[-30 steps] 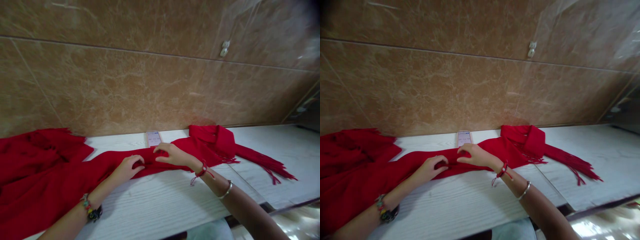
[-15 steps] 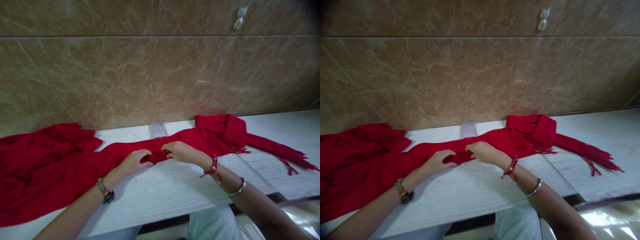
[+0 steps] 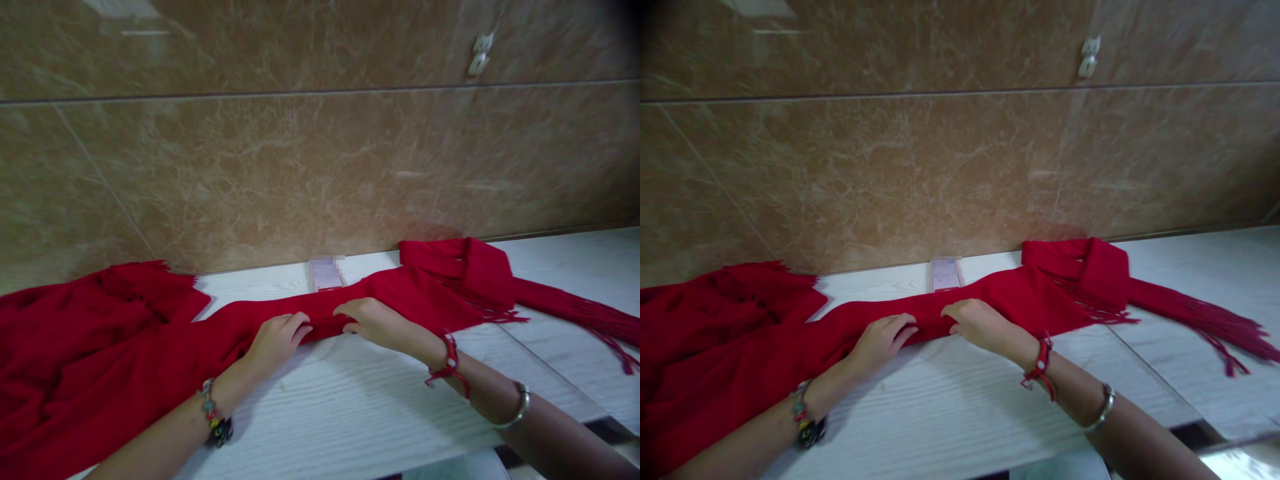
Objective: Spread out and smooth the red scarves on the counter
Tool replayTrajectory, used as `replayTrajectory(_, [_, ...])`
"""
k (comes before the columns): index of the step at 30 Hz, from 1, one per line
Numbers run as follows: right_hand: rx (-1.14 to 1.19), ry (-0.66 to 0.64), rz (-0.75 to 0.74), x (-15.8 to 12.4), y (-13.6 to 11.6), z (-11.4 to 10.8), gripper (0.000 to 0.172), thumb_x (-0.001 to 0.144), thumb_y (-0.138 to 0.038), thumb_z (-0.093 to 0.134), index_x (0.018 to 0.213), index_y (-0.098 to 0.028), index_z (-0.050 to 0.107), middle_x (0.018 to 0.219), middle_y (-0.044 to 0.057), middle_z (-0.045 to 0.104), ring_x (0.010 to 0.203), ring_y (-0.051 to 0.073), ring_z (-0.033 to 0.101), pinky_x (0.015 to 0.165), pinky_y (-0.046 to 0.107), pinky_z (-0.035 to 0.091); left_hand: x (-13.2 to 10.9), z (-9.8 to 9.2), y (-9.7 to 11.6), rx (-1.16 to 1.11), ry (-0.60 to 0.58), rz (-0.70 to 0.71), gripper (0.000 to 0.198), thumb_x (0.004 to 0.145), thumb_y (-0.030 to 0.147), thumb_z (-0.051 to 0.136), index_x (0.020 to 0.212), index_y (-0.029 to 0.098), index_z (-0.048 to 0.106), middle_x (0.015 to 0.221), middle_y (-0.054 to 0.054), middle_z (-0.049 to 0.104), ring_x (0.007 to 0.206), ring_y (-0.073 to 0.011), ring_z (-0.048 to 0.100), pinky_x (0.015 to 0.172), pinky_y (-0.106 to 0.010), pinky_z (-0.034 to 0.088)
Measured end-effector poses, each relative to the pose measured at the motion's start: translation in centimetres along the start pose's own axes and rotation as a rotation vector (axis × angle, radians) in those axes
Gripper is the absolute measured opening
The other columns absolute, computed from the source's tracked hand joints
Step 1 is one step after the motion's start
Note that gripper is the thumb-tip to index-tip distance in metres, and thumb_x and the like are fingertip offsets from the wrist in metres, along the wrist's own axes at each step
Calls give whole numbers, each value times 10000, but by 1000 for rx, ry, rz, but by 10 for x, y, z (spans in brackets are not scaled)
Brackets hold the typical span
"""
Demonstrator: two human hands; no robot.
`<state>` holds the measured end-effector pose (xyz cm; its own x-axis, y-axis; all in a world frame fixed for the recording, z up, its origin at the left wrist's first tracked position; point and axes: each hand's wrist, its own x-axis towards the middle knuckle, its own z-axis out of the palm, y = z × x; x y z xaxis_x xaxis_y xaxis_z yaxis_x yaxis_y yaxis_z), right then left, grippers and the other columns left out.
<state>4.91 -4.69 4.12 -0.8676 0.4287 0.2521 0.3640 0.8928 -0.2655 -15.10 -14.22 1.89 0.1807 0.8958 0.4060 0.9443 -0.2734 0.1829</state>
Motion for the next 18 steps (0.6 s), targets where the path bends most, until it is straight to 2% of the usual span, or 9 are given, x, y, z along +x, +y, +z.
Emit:
replayTrajectory(4, [19, -2, 22, 0, 4, 0, 216, 808, -124, 506, 1008, -159, 580, 879, 68, 674, 773, 162, 634, 625, 212, 426, -1, 0, 0, -89, 58, 51, 136, 776, 259, 587, 874, 165, 574, 846, -43, 634, 798, -175, 598, 717, -290, 483])
replayTrajectory(6, [0, -36, 35, -1, 4, -2, 209, 825, -143, 492, 1026, -152, 549, 792, 57, 673, 698, 156, 634, 552, 204, 396, 0, 0, -2, -181, 72, 36, 176, 748, 254, 620, 894, 170, 571, 867, -35, 632, 814, -166, 592, 736, -285, 478])
replayTrajectory(8, [-18, -65, 60, -2, 4, -3, 192, 832, -173, 494, 1019, -144, 529, 738, 49, 660, 664, 156, 626, 529, 206, 376, 3, -1, -5, -262, 77, -11, 135, 756, 231, 606, 875, 178, 573, 838, -14, 639, 777, -148, 593, 727, -272, 475])
replayTrajectory(11, [-9, -81, 63, 0, 5, -4, 156, 798, -193, 548, 949, -154, 542, 792, 48, 646, 699, 152, 605, 581, 216, 394, 6, -2, -8, -329, 85, -56, 51, 789, 218, 554, 814, 180, 577, 780, 4, 643, 722, -133, 590, 701, -258, 465])
replayTrajectory(14, [-1, -33, 35, 1, 8, -5, 133, 737, -146, 600, 866, -157, 571, 879, 55, 627, 774, 155, 580, 666, 239, 417, 5, -3, -8, -327, 81, -66, 100, 823, 221, 491, 790, 178, 574, 763, 0, 640, 710, -137, 584, 685, -259, 451])
replayTrajectory(18, [31, -12, 80, 1, 9, -11, 139, 735, -118, 581, 866, -159, 606, 865, 47, 651, 778, 157, 591, 691, 245, 427, 3, -1, -7, -287, 36, -113, 152, 852, 240, 436, 776, 181, 553, 738, 0, 624, 679, -140, 570, 655, -263, 440])
